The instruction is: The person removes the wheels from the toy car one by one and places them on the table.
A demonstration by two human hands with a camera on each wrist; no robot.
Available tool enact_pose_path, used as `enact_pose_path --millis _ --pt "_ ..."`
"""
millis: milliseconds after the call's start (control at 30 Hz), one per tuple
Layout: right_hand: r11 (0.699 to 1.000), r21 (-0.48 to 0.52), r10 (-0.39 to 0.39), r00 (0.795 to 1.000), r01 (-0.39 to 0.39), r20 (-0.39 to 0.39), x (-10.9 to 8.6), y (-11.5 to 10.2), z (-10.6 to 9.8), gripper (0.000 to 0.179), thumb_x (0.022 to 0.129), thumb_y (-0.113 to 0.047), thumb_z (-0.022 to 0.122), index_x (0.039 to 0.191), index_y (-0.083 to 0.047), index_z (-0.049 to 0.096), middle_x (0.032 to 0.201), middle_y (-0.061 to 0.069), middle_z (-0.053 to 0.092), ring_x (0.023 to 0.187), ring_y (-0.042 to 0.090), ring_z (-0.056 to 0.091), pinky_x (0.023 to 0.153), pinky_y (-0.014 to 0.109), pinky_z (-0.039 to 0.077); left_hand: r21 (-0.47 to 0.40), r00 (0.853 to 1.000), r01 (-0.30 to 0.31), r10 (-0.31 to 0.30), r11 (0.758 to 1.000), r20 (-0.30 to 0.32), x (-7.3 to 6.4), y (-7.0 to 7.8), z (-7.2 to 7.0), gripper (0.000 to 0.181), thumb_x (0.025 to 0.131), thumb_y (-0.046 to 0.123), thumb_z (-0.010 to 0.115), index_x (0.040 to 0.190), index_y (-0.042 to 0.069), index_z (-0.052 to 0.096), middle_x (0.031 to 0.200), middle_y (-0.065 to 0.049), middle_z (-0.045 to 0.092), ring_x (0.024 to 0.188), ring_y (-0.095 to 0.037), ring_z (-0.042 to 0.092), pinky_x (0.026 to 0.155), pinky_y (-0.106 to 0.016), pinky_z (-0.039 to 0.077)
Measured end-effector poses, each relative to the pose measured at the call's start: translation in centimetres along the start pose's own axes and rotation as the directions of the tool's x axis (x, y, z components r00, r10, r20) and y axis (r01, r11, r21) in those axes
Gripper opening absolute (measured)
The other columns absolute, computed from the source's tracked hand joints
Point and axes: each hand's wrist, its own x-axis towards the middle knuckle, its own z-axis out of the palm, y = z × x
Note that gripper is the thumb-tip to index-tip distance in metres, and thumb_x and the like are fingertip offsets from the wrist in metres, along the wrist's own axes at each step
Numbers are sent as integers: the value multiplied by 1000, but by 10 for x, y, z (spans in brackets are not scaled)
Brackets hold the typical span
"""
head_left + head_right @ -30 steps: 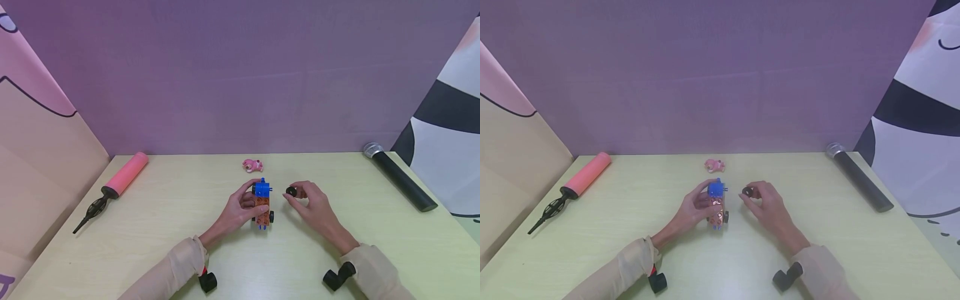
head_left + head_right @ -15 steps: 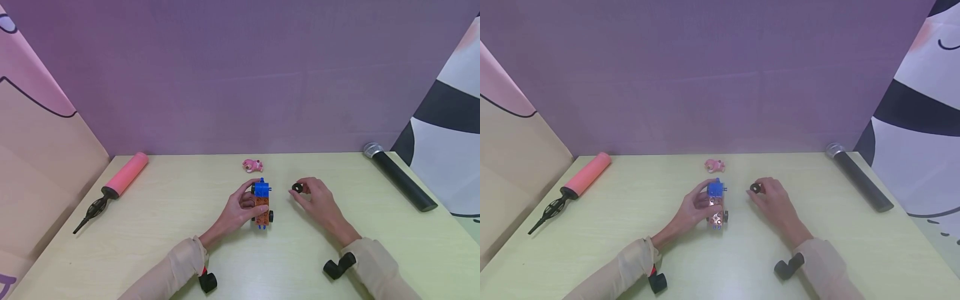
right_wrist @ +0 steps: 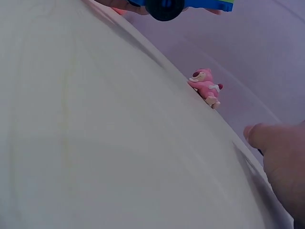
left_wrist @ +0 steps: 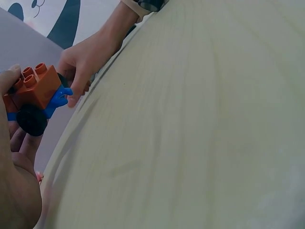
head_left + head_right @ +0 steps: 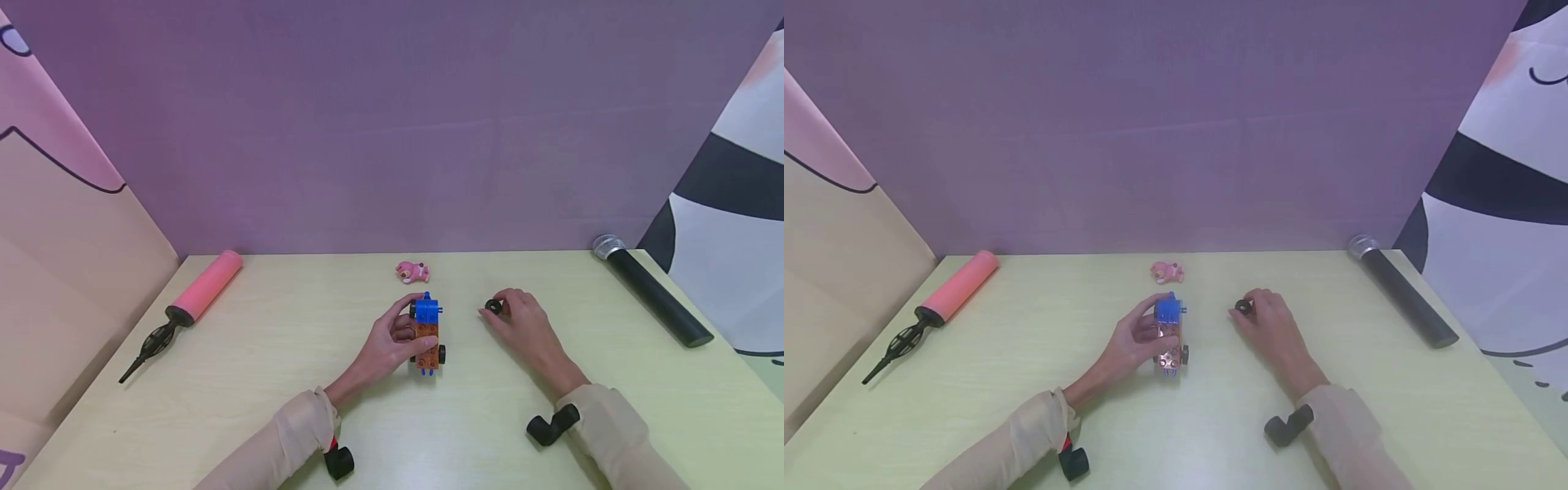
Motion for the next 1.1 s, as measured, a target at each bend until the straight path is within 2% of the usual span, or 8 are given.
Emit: enact_pose_path --millis 133,400,700,967,1100 --pt "1000 -19 4 1000 -5 -6 1 3 1 32 95 -18 78 108 7 63 88 14 58 85 33 54 75 49 49 -2 1000 6 -6 1000 0 0 -1 0 71 97 18 75 158 17 39 113 -13 72 100 -20 69 98 -36 54" --pt "998 -17 62 997 -61 34 2 3 0 35 96 -22 77 108 9 64 97 19 58 98 41 54 85 55 48 -10 1000 3 -3 1000 1 -1 0 -1 71 96 18 75 158 17 39 112 -13 72 99 -19 69 98 -36 54" --pt "996 -75 53 998 -52 18 3 4 1 37 92 -23 80 105 9 67 94 18 58 92 40 53 90 59 43 -2 1000 10 -10 1000 2 0 -1 -1 71 97 19 75 158 17 40 115 -13 72 100 -19 68 98 -35 54" --pt "992 -112 58 998 -54 27 3 5 0 39 93 -27 80 107 6 66 96 19 59 92 40 54 89 60 43 13 1000 1 -1 1000 6 0 -3 0 71 96 17 75 157 17 40 101 -8 69 90 -18 65 95 -35 55" --pt "992 -118 57 998 -54 23 3 6 0 39 92 -28 80 107 6 66 96 19 59 92 40 53 88 60 43 14 1000 3 -3 1000 4 0 -2 0 70 96 18 74 158 17 40 104 -9 70 91 -18 65 96 -34 54"
